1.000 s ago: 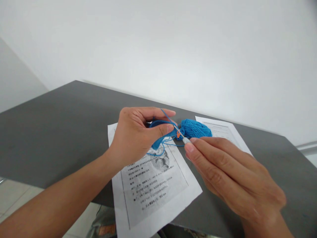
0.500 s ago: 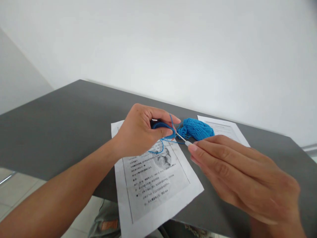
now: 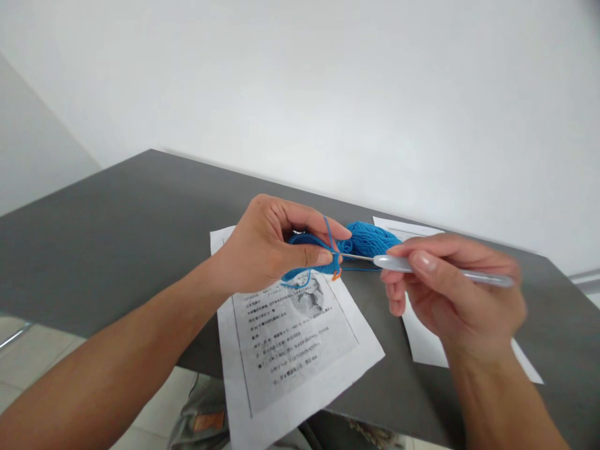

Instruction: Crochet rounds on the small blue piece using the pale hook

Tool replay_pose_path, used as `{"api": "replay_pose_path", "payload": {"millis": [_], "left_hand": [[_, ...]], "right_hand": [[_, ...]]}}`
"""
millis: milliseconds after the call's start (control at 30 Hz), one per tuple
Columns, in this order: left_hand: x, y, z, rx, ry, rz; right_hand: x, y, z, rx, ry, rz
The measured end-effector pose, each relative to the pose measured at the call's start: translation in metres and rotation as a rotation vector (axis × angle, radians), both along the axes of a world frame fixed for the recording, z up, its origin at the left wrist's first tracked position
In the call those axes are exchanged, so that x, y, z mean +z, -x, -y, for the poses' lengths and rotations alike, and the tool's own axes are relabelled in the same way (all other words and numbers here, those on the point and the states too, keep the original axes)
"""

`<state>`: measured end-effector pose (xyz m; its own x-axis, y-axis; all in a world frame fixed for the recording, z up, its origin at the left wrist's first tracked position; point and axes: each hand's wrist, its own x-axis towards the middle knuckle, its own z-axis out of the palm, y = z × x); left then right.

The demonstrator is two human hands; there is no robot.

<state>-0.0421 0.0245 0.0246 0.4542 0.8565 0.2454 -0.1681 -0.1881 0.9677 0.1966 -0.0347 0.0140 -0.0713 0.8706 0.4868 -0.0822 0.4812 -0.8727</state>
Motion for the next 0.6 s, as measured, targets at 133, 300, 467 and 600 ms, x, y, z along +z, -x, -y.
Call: {"api": "replay_pose_path", "payload": {"millis": [133,300,467,600], "left_hand": [[-0.002,0.001,0.002,0.062,0.058,0.038],[-0.005,-0.001,0.001,0.145,0.063,0.131],[-0.006,-0.009,0.005,0.196,0.085,0.089],[-0.008,-0.017,0.012,0.222,0.114,0.117]], "right_hand": [[-0.006,0.017,-0.012,0.132,0.302,-0.278],[-0.014,0.043,-0.012,0.056,0.215,-0.427],[-0.021,0.062,-0.008,-0.154,0.02,-0.304],[-0.025,0.063,-0.009,-0.174,0.031,-0.295]]}}
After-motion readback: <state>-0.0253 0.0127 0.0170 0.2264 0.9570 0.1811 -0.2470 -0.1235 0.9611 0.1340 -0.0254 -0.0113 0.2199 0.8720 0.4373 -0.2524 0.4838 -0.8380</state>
